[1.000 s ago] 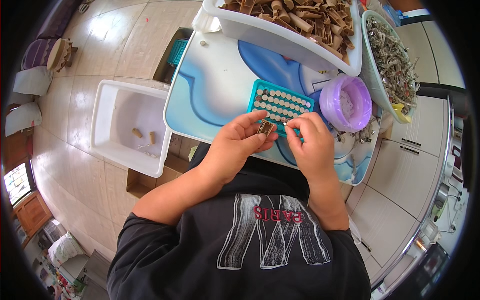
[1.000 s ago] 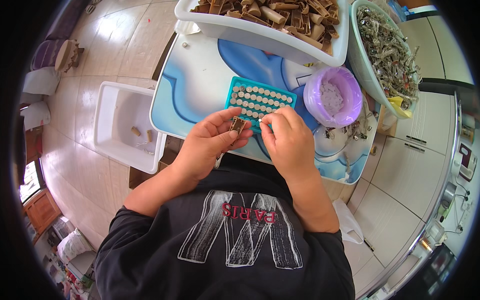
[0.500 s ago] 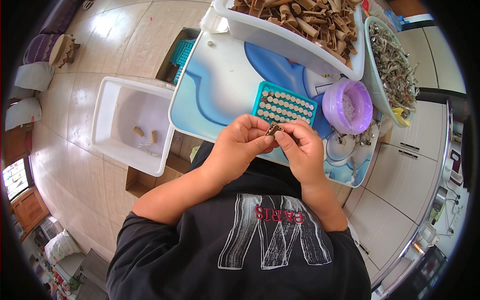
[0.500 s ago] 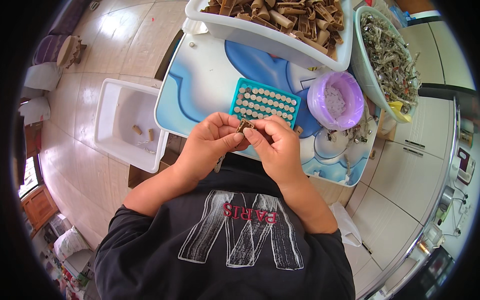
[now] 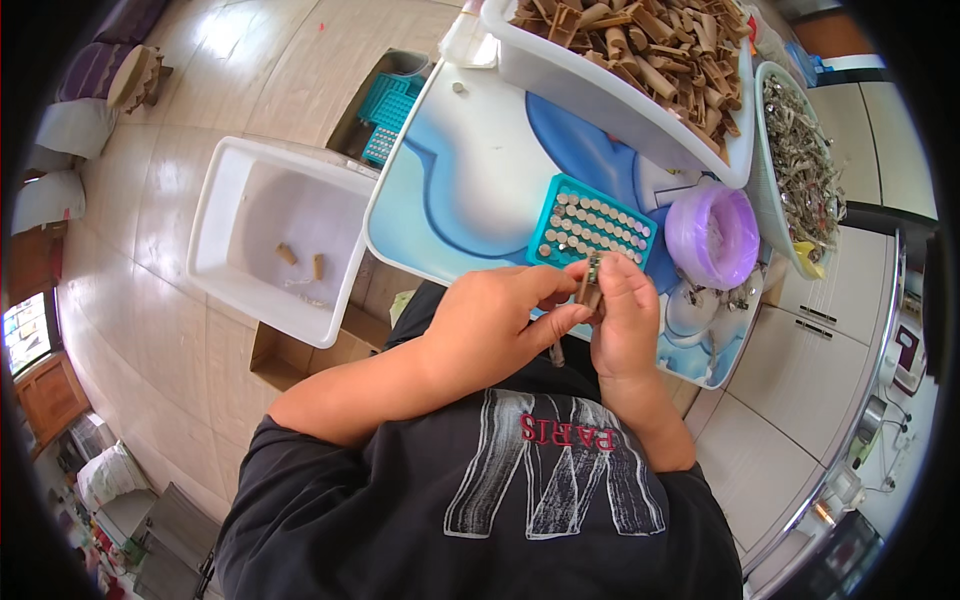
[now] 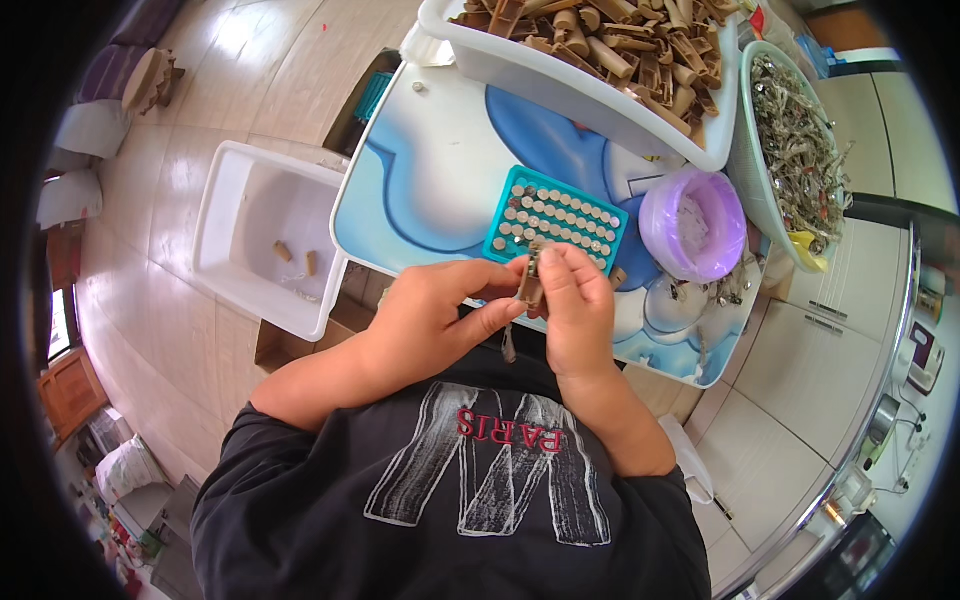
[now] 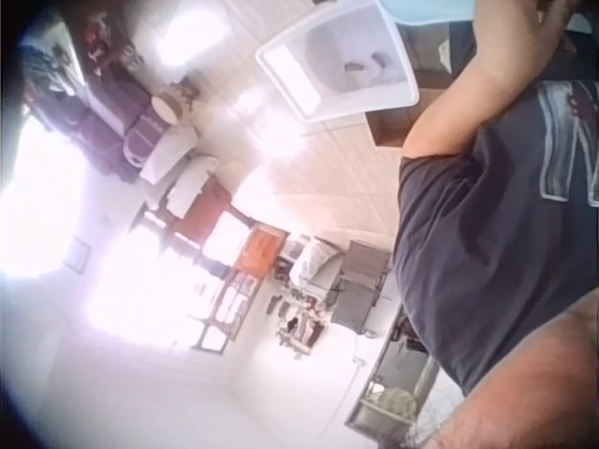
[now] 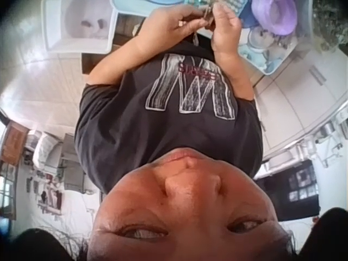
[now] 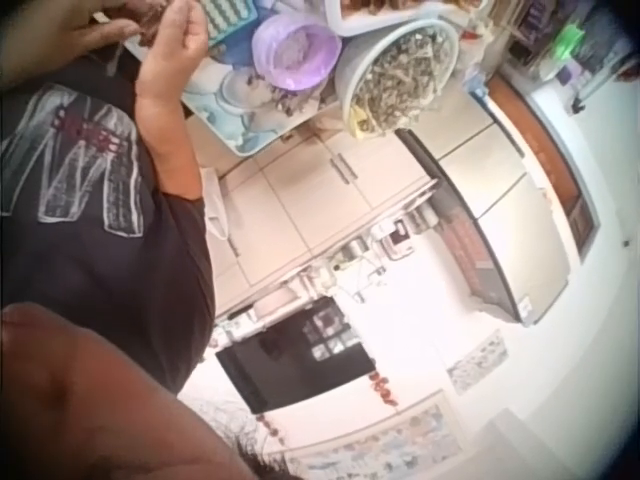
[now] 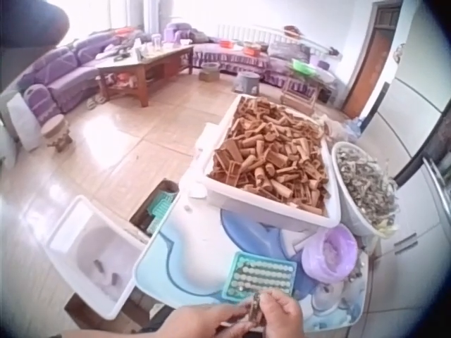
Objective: Manually assembling small metal or plastic components by stringing them onto a cord.
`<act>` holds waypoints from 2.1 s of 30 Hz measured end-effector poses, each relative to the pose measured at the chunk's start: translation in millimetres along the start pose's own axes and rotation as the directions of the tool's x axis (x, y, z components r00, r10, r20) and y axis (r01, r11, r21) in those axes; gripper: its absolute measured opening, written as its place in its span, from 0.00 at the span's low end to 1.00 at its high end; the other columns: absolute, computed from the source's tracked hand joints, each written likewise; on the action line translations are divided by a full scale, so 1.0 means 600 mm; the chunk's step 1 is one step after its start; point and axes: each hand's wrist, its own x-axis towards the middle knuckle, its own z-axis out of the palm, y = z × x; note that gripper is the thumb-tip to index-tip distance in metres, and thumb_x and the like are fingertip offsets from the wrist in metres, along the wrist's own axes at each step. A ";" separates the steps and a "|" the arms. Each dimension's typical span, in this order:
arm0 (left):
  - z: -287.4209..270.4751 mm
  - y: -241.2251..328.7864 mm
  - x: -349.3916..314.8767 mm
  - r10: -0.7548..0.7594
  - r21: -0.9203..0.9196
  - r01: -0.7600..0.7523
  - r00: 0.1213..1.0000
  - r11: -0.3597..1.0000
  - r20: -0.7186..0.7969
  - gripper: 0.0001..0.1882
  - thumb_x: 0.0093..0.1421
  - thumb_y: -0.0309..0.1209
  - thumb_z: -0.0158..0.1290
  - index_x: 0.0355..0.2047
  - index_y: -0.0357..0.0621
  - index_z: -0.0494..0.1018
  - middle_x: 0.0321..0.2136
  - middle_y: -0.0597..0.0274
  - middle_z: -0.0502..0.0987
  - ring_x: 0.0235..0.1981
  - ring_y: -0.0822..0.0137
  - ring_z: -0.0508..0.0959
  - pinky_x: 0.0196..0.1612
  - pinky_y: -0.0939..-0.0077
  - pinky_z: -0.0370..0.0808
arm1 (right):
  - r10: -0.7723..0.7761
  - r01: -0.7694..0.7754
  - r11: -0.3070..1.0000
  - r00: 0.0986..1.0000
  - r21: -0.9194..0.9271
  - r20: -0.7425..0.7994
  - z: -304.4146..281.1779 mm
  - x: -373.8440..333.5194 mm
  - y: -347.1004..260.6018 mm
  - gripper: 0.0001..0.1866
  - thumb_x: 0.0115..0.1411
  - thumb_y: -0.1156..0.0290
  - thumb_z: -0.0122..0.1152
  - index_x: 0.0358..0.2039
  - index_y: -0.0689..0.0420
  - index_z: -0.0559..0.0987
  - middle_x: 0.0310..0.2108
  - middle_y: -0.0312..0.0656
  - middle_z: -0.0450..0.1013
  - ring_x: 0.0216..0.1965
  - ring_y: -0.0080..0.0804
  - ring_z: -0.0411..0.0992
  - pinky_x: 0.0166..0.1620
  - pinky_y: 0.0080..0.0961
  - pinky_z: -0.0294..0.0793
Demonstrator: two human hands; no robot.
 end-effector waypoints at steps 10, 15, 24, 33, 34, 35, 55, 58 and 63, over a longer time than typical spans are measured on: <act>-0.383 -0.470 -0.084 -0.070 0.151 0.639 0.306 0.754 -0.949 0.15 0.59 0.31 0.46 0.43 0.37 0.70 0.42 0.51 0.71 0.44 0.58 0.71 0.48 0.69 0.68 | 0.039 -0.043 0.998 0.995 0.050 0.086 -0.019 0.011 -0.014 0.15 0.63 0.60 0.47 0.30 0.60 0.73 0.19 0.48 0.74 0.09 0.19 0.60 0.14 0.12 0.57; -0.420 -0.598 -0.137 -0.382 0.285 0.943 0.330 0.171 -0.863 0.21 0.57 0.28 0.43 0.52 0.40 0.64 0.51 0.48 0.66 0.54 0.51 0.66 0.54 0.62 0.66 | 0.103 -0.101 0.993 0.994 -0.058 0.034 -0.008 0.012 -0.030 0.14 0.63 0.62 0.48 0.31 0.61 0.73 0.18 0.48 0.73 0.09 0.19 0.60 0.13 0.12 0.57; -0.429 -0.655 -0.110 -0.559 0.363 0.932 0.289 -0.022 -0.777 0.20 0.58 0.25 0.39 0.52 0.43 0.64 0.52 0.52 0.65 0.54 0.53 0.67 0.54 0.63 0.68 | 0.137 -0.126 0.979 0.988 -0.162 0.063 0.011 0.015 -0.047 0.13 0.63 0.65 0.48 0.30 0.62 0.71 0.19 0.46 0.74 0.12 0.17 0.63 0.15 0.10 0.60; -0.418 -0.613 -0.114 -0.527 0.392 0.919 0.309 -0.051 -0.792 0.12 0.57 0.28 0.46 0.40 0.38 0.72 0.37 0.50 0.75 0.38 0.51 0.77 0.43 0.61 0.74 | 0.148 -0.133 0.985 0.979 -0.110 0.143 0.008 0.021 -0.046 0.11 0.63 0.65 0.48 0.32 0.62 0.70 0.22 0.44 0.74 0.17 0.18 0.68 0.17 0.10 0.62; -0.417 -0.601 -0.110 -0.403 0.341 0.925 0.380 0.166 -0.833 0.11 0.56 0.27 0.48 0.39 0.37 0.72 0.36 0.50 0.75 0.35 0.55 0.77 0.41 0.64 0.75 | 0.149 -0.133 0.985 0.978 -0.108 0.150 0.005 0.018 -0.046 0.11 0.63 0.65 0.48 0.32 0.62 0.70 0.22 0.44 0.74 0.17 0.18 0.68 0.17 0.10 0.62; -0.411 -0.582 -0.092 -0.263 0.304 0.871 0.420 0.385 -0.869 0.11 0.56 0.26 0.50 0.39 0.36 0.71 0.34 0.51 0.75 0.32 0.58 0.77 0.39 0.68 0.75 | 0.149 -0.136 0.986 0.977 -0.092 0.155 0.003 0.018 -0.045 0.11 0.63 0.65 0.48 0.32 0.62 0.70 0.22 0.44 0.74 0.17 0.18 0.68 0.17 0.10 0.62; -0.086 -0.136 0.158 0.260 0.822 -0.138 0.966 0.553 -0.013 0.12 0.50 0.23 0.49 0.36 0.45 0.74 0.31 0.62 0.72 0.35 0.60 0.73 0.40 0.68 0.71 | 0.109 -0.109 0.994 0.981 -0.010 0.158 -0.045 -0.002 -0.021 0.11 0.63 0.64 0.50 0.32 0.59 0.73 0.21 0.37 0.73 0.14 0.14 0.62 0.18 0.09 0.61; -0.058 -0.132 0.142 0.326 0.777 -0.207 0.945 0.594 0.002 0.14 0.47 0.21 0.50 0.37 0.44 0.75 0.32 0.62 0.72 0.36 0.61 0.73 0.41 0.69 0.71 | 0.122 -0.125 0.992 0.981 0.016 0.148 -0.051 -0.001 -0.011 0.10 0.63 0.65 0.50 0.33 0.58 0.73 0.21 0.35 0.72 0.14 0.14 0.63 0.17 0.10 0.60; -0.040 -0.118 0.117 0.317 0.732 -0.202 0.948 0.651 -0.020 0.16 0.47 0.20 0.51 0.38 0.43 0.74 0.35 0.63 0.76 0.37 0.61 0.74 0.42 0.69 0.71 | 0.116 -0.133 0.989 0.971 0.069 0.210 -0.048 0.002 0.000 0.11 0.62 0.64 0.51 0.33 0.60 0.73 0.21 0.36 0.72 0.16 0.19 0.69 0.17 0.12 0.65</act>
